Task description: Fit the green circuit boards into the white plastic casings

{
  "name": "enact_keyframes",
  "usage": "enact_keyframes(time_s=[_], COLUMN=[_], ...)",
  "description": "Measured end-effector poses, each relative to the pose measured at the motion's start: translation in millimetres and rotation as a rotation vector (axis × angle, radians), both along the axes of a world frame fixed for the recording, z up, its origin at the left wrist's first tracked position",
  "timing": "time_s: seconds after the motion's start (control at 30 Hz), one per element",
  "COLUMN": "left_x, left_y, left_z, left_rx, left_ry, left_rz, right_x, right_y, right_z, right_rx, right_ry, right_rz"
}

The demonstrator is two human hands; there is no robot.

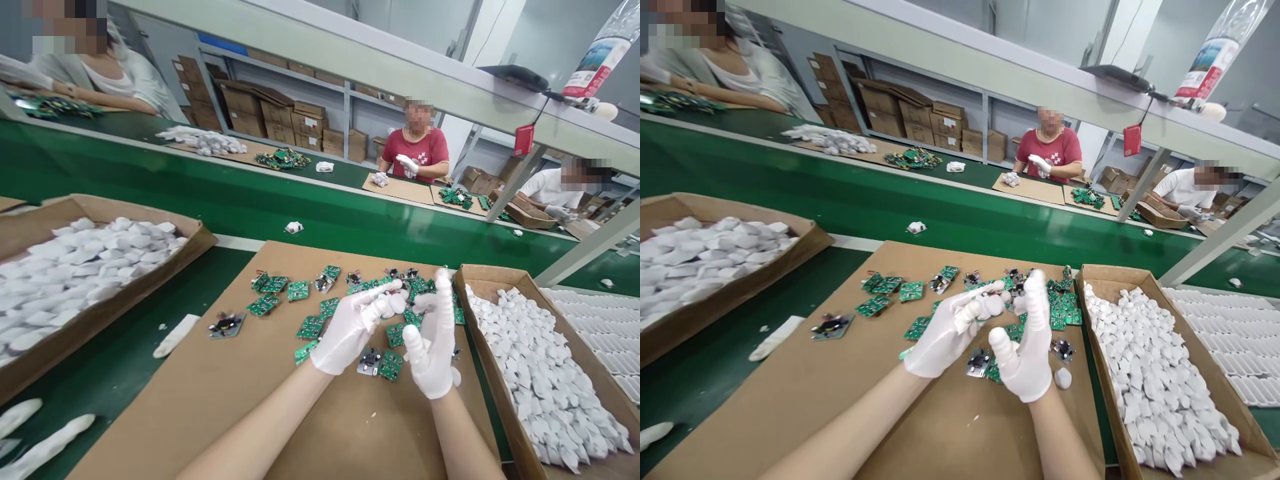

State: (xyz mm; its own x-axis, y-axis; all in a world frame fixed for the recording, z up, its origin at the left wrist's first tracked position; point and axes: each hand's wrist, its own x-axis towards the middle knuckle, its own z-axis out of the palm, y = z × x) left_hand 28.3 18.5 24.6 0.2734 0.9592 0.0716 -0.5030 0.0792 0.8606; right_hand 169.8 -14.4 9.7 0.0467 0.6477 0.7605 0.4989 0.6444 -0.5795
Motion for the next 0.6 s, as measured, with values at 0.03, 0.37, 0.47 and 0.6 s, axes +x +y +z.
enact_keyframes(time_s=[0.03,0.37,0.47,0.6], left_x=[-0.7,-5.8,-6.6,-8.9], left_y=[-0.4,4.0,2.7,2.0], left_z=[1.0,-1.7,1.6,9.4], left_rx=[-0.010,0.018,0.063,0.179], left_ry=[-0.037,-0.129,-0.064,0.208], left_rz=[-0.033,-0.273,-0.283,-0.247], right_x=[2.1,12.1,14.5,15.9], right_y=[1.2,16.3,17.1,17.7], right_z=[1.0,11.7,14.2,16.5], right_rx=[0.033,0.064,0.098,0.141], right_ry=[0.003,-0.297,-0.317,-0.379], right_rz=[-0.029,0.183,0.178,0.158])
